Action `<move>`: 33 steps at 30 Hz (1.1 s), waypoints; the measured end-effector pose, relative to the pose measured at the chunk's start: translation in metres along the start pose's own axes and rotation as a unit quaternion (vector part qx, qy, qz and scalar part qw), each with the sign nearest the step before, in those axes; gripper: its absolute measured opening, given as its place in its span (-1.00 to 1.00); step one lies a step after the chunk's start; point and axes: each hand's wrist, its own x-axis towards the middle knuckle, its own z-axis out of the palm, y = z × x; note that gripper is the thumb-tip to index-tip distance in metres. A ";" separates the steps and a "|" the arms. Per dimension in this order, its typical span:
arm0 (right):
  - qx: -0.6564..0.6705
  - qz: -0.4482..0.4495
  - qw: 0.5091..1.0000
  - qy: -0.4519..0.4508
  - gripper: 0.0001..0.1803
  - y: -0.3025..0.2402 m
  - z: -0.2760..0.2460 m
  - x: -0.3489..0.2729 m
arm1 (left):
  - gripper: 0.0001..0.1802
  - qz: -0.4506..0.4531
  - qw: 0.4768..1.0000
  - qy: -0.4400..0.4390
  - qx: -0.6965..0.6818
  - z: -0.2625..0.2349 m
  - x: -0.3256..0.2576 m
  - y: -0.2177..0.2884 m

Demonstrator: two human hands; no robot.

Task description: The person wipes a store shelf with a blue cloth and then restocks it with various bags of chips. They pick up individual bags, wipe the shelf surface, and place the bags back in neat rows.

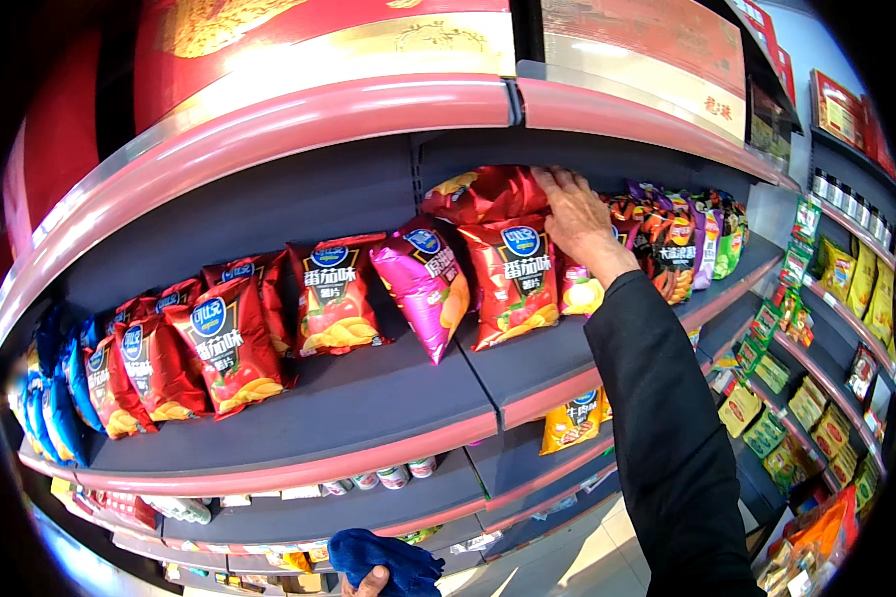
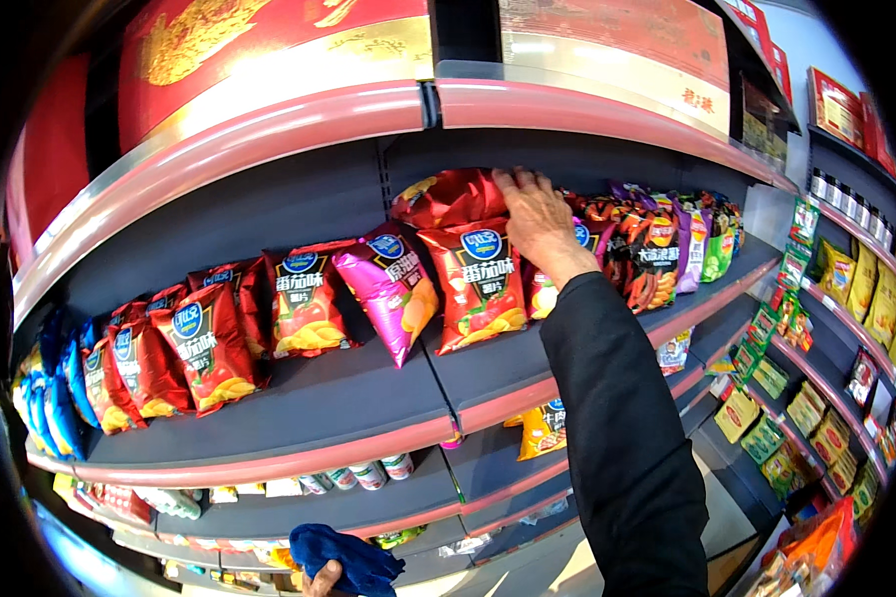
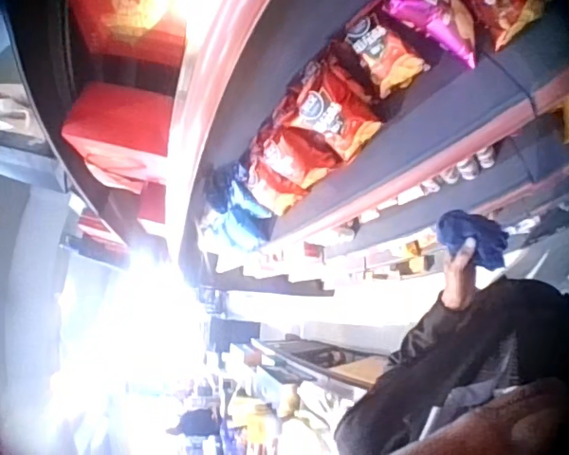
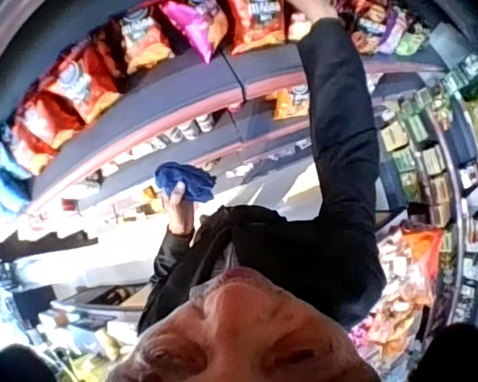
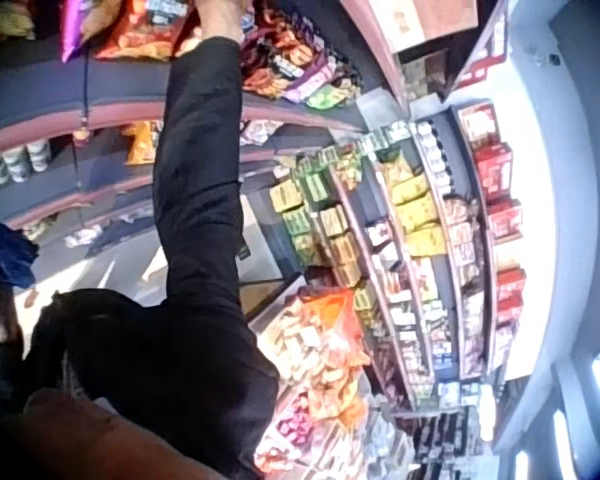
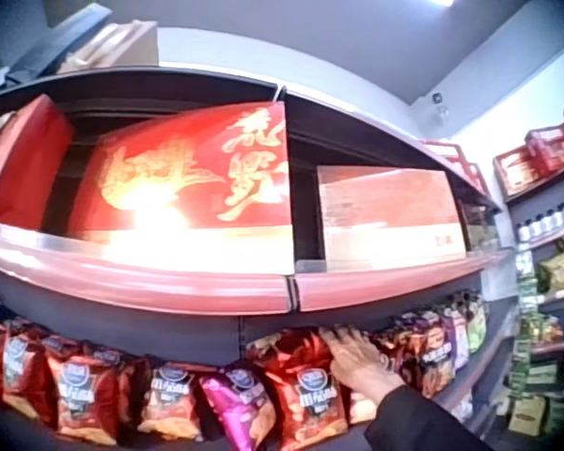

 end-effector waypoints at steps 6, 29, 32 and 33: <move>0.057 0.023 0.998 0.030 -0.38 -0.011 -0.001 0.005 | -0.53 0.030 0.999 0.029 0.022 -0.004 -0.009 0.006; 0.297 -0.137 0.886 0.329 -0.39 -0.047 -0.056 -0.089 | -0.39 0.012 0.996 -0.066 -0.051 0.024 0.015 -0.003; 0.317 -0.187 0.879 0.302 -0.32 -0.066 -0.059 -0.103 | -0.28 -0.018 0.994 -0.060 -0.094 0.021 0.023 -0.010; 0.318 -0.204 0.880 0.288 -0.31 -0.072 -0.060 -0.107 | -0.31 -0.018 0.991 -0.061 -0.119 0.031 0.024 -0.003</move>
